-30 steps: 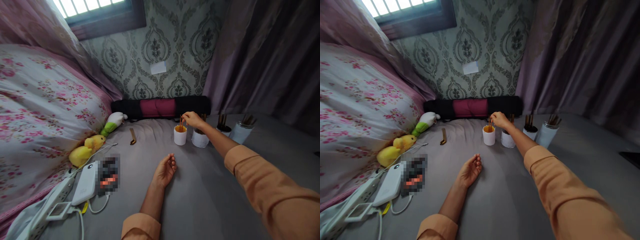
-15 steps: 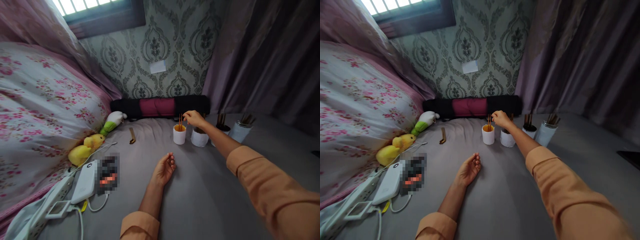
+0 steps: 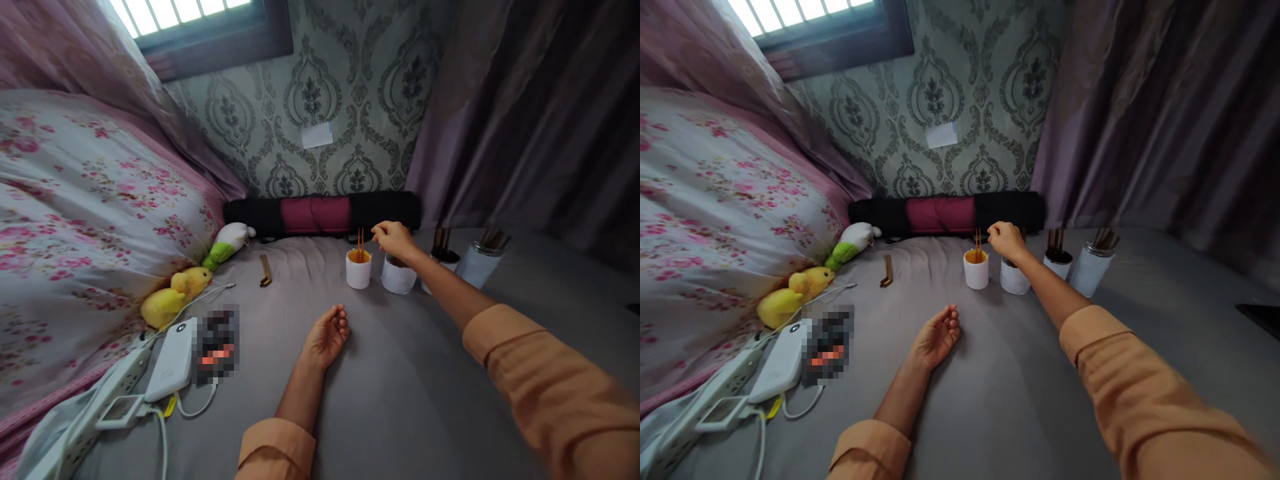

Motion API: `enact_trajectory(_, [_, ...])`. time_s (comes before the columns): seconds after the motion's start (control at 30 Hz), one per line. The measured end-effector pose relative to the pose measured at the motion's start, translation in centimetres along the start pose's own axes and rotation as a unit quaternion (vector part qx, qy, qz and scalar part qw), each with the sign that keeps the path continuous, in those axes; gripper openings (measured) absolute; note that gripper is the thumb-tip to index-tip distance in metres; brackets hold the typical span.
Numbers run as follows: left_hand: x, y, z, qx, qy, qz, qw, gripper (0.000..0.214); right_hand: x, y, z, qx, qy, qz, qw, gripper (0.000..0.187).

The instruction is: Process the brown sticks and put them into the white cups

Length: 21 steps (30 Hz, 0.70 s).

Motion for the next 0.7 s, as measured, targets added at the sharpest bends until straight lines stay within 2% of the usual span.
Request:
enact_trajectory(0.2, [0.1, 0.1, 0.0, 0.001, 0.001, 0.003, 1.0, 0.008, 1.1, 0.6, 0.9, -0.018, -0.015, -0.025, 0.999, 0.024])
enact_trajectory(0.37, [0.1, 0.2, 0.0, -0.002, 0.001, 0.002, 1.0, 0.008, 2.8, -0.3, 1.7, -0.077, 0.023, -0.038, 0.996, 0.025])
enact_trajectory(0.7, [0.3, 0.2, 0.1, -0.005, -0.004, -0.004, 1.0, 0.008, 7.2, -3.0, 5.1, -0.218, 0.017, 0.023, 0.975, 0.025])
Point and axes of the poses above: each hand's wrist, its own x-axis away from the middle knuckle, its own y-axis out of the back of the hand, z = x × y, the point moved 4 cm from there along -x, towards the middle knuckle, and after that the axes turned 15 degrees about y, right-handed, at the moved point
